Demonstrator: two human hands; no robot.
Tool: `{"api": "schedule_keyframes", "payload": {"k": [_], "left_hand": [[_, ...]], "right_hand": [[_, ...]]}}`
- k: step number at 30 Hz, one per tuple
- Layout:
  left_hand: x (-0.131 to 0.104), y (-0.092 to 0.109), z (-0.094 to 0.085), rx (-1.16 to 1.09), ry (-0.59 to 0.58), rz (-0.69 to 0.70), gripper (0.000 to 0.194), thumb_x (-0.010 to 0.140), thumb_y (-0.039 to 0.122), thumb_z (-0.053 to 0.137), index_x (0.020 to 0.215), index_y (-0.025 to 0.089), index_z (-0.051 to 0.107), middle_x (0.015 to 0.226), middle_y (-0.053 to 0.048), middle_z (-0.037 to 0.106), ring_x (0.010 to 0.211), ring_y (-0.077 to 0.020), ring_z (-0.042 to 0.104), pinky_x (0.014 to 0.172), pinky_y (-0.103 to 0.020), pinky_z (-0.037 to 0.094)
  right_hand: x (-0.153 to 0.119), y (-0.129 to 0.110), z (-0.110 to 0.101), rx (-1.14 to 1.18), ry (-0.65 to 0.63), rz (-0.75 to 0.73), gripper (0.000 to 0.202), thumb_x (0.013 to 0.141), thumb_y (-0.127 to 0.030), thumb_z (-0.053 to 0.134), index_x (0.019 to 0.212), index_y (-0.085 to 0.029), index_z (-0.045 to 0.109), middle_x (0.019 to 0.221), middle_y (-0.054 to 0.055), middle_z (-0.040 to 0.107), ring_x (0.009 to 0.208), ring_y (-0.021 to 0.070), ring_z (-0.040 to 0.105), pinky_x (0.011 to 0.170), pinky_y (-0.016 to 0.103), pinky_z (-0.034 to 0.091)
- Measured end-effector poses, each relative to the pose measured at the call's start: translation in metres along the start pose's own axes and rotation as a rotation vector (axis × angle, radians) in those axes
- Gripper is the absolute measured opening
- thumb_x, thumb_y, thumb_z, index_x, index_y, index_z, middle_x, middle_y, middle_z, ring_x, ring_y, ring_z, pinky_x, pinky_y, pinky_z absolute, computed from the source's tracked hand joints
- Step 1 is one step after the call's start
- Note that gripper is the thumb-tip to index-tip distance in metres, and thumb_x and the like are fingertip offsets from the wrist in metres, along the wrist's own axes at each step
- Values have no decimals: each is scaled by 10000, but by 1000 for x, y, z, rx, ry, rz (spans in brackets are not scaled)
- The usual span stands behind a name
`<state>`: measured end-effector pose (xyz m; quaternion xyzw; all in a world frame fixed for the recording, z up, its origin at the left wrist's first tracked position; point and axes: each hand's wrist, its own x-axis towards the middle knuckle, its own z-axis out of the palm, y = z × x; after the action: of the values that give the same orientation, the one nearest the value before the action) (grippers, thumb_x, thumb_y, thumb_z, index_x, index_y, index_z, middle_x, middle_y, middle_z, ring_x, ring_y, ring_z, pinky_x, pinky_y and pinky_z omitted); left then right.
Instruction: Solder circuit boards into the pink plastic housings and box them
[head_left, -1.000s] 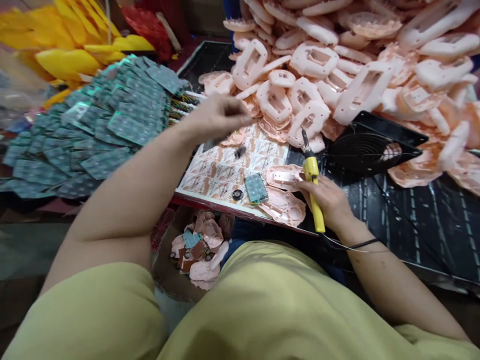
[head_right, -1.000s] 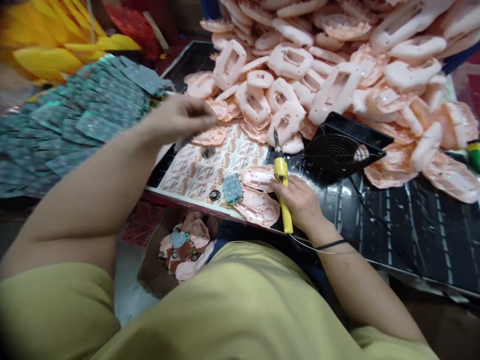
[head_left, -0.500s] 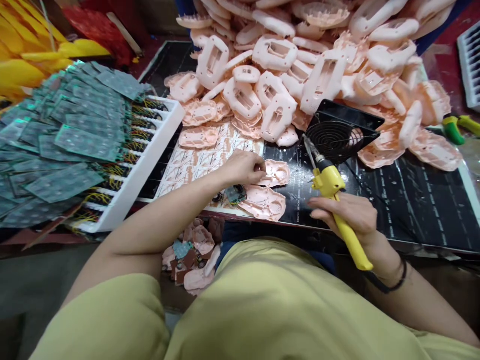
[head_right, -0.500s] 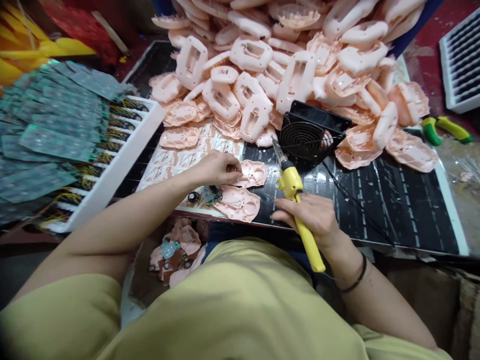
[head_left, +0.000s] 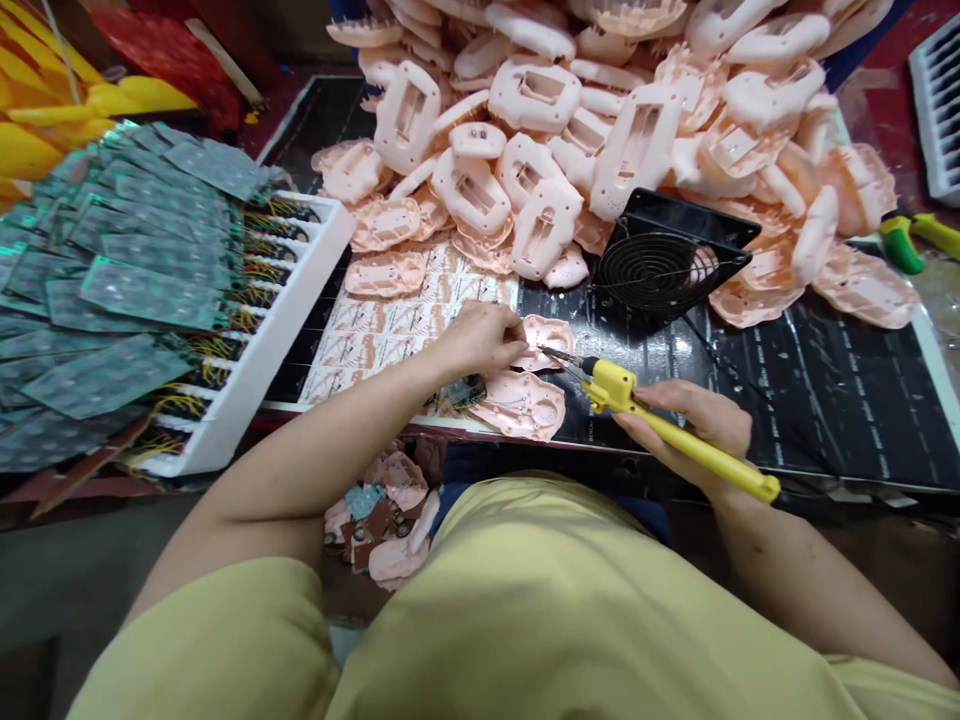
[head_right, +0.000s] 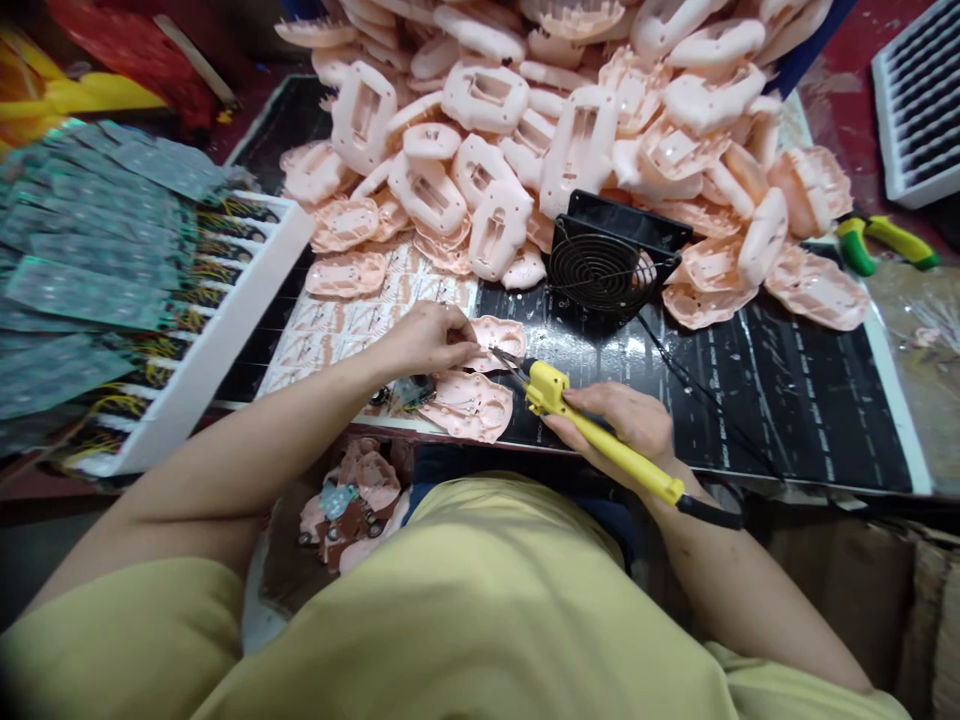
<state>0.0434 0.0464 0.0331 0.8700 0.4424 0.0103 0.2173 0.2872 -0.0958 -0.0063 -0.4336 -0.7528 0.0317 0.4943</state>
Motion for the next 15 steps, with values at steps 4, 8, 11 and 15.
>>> {"api": "schedule_keyframes", "payload": {"k": [4, 8, 11, 15], "left_hand": [[1, 1, 0, 25, -6, -8, 163, 806, 302, 672, 768, 154, 726, 713, -44, 699, 656, -159, 610, 727, -302, 440], [1, 1, 0, 65, -10, -20, 160, 807, 291, 660, 802, 154, 744, 727, -46, 704, 677, -174, 622, 741, -309, 442], [2, 2, 1, 90, -11, -24, 181, 809, 301, 659, 822, 146, 751, 742, -55, 708, 694, -188, 627, 735, -313, 442], [2, 3, 0, 101, -11, -25, 175, 805, 307, 676, 802, 149, 750, 749, -53, 712, 720, -190, 632, 751, -308, 441]], "right_hand": [[8, 3, 2, 43, -40, -21, 185, 749, -195, 776, 878, -234, 649, 743, -7, 731, 662, 160, 713, 599, 253, 608], [18, 4, 1, 18, -81, -97, 158, 761, -198, 767, 864, -217, 649, 721, -3, 728, 652, 152, 712, 610, 237, 606], [21, 5, -2, 34, -116, -148, 185, 754, -184, 772, 883, -215, 643, 717, -9, 726, 650, 145, 709, 609, 225, 599], [17, 7, -4, 46, -66, -114, 255, 717, -174, 796, 913, -239, 648, 751, -20, 736, 664, 154, 714, 604, 231, 595]]}}
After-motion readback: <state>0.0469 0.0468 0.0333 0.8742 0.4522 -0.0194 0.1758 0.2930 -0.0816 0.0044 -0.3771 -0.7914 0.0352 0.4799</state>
